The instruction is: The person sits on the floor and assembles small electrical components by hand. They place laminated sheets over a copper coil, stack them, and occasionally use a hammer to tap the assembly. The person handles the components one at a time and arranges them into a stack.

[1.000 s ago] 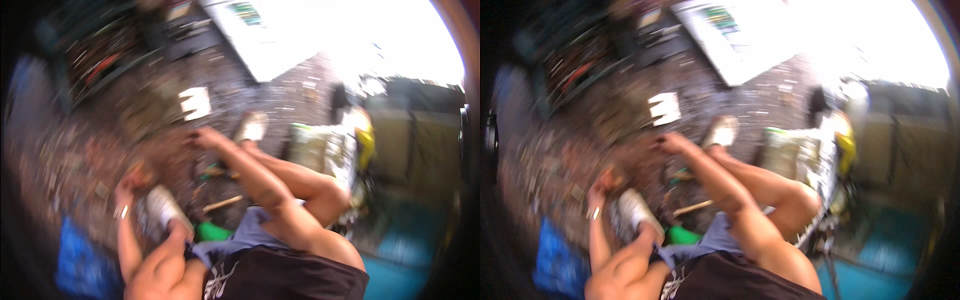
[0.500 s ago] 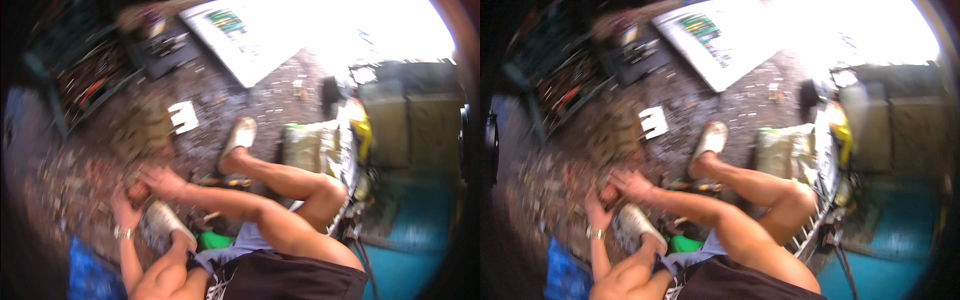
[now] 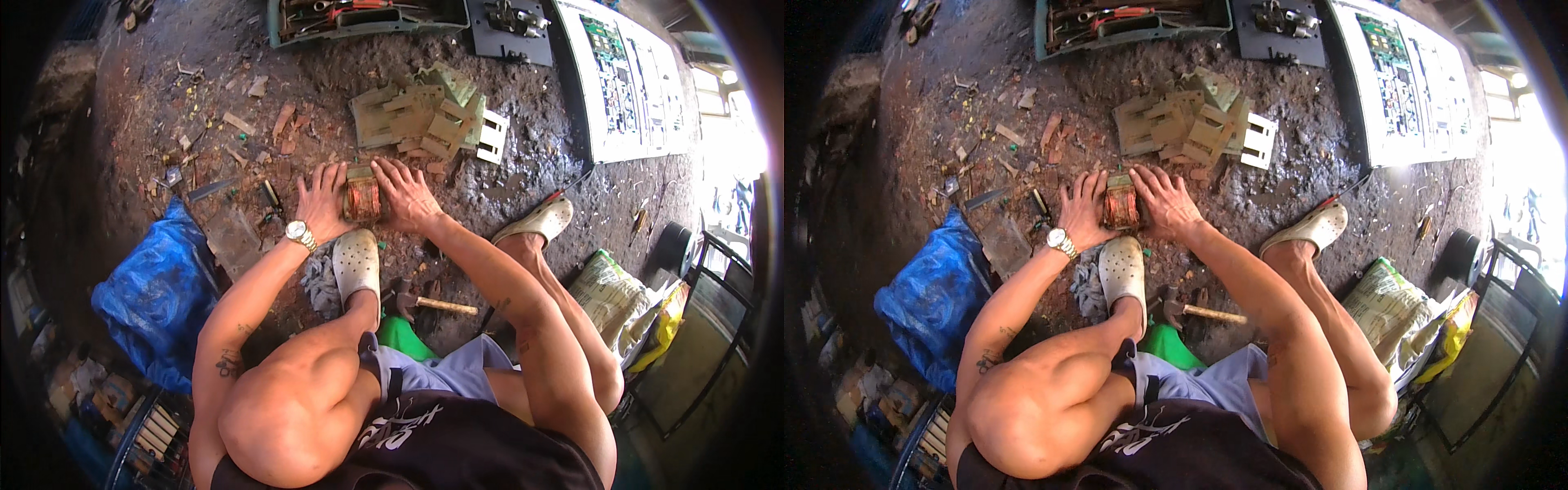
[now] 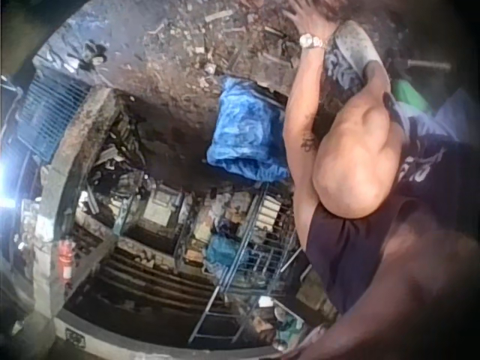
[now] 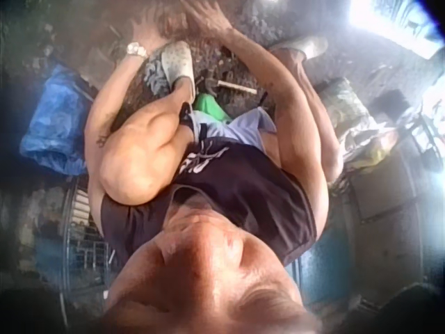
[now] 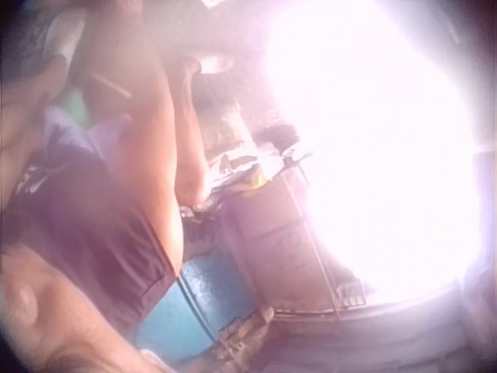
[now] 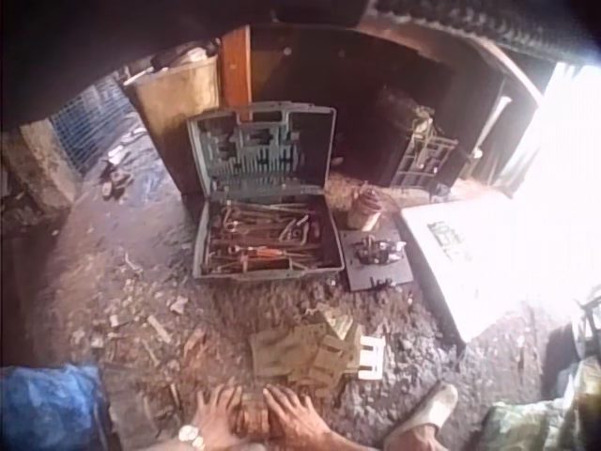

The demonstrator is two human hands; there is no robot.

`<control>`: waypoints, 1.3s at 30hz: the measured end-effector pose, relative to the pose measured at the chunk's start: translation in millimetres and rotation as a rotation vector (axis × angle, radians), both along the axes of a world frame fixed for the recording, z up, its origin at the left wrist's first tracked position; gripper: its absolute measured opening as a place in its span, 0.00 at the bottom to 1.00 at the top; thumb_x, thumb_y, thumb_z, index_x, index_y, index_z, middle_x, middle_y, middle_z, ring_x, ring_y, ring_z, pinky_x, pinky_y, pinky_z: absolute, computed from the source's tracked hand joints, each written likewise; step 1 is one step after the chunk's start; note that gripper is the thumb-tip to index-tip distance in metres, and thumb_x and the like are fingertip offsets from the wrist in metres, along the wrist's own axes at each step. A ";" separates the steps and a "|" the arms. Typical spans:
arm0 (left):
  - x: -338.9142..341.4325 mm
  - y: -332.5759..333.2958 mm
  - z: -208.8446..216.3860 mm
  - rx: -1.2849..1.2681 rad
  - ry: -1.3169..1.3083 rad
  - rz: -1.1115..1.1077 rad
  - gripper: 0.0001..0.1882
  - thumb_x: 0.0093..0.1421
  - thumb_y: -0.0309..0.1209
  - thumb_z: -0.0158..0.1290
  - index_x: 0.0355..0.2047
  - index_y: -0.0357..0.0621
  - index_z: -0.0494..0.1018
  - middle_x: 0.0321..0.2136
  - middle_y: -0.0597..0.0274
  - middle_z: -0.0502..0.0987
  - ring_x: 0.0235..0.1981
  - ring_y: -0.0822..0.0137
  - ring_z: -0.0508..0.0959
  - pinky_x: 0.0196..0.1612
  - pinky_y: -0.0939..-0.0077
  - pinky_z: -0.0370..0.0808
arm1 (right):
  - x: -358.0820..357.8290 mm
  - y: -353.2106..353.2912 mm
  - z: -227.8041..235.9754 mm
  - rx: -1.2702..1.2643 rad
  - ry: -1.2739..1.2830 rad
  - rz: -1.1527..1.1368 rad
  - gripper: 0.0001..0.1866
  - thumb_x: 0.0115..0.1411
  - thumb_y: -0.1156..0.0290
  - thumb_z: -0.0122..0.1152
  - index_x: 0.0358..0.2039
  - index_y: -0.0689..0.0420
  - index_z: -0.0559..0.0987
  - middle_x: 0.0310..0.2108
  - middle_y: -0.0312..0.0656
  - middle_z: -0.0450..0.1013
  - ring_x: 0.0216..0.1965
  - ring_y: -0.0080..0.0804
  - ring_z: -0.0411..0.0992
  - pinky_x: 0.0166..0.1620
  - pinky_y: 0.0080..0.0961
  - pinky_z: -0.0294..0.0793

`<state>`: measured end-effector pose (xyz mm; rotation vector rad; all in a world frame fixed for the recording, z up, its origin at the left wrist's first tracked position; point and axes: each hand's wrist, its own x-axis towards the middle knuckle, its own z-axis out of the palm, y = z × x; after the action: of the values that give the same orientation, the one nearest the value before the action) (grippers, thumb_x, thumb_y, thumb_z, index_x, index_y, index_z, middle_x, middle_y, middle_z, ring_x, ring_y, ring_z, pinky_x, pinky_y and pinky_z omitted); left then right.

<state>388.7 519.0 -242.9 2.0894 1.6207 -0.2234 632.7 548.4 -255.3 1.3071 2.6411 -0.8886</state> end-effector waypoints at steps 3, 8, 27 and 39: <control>-1.7 0.3 -2.8 -0.019 -0.004 0.003 0.74 0.36 0.62 0.76 0.78 0.51 0.47 0.71 0.54 0.56 0.75 0.46 0.52 0.71 0.22 0.50 | 1.9 2.1 -0.8 -0.002 0.014 -0.015 0.79 0.37 0.45 0.86 0.80 0.54 0.43 0.75 0.47 0.54 0.74 0.51 0.54 0.68 0.59 0.61; -4.5 2.0 -0.5 0.032 0.003 -0.037 0.71 0.34 0.56 0.77 0.75 0.46 0.52 0.68 0.54 0.60 0.73 0.46 0.55 0.69 0.24 0.55 | 3.3 7.0 -2.2 -0.024 -0.012 0.020 0.78 0.38 0.43 0.85 0.80 0.54 0.43 0.74 0.49 0.57 0.72 0.52 0.57 0.68 0.61 0.60; -16.3 -3.1 -9.8 0.066 -0.015 -0.063 0.74 0.34 0.58 0.78 0.76 0.47 0.49 0.73 0.55 0.54 0.75 0.46 0.54 0.69 0.21 0.53 | 68.9 25.5 44.5 0.074 -0.325 -0.116 0.71 0.52 0.42 0.79 0.81 0.44 0.37 0.82 0.47 0.28 0.81 0.54 0.27 0.78 0.66 0.35; -15.2 -0.2 -5.0 0.090 -0.032 -0.068 0.73 0.33 0.55 0.79 0.75 0.46 0.50 0.72 0.55 0.55 0.74 0.47 0.55 0.69 0.28 0.54 | 17.8 3.4 -4.5 -0.031 0.001 0.011 0.72 0.44 0.48 0.85 0.80 0.49 0.45 0.76 0.43 0.54 0.75 0.49 0.53 0.71 0.61 0.58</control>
<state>373.5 518.8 -247.9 2.2066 1.5692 -0.1414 650.5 551.8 -259.7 1.2846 2.6215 -0.9253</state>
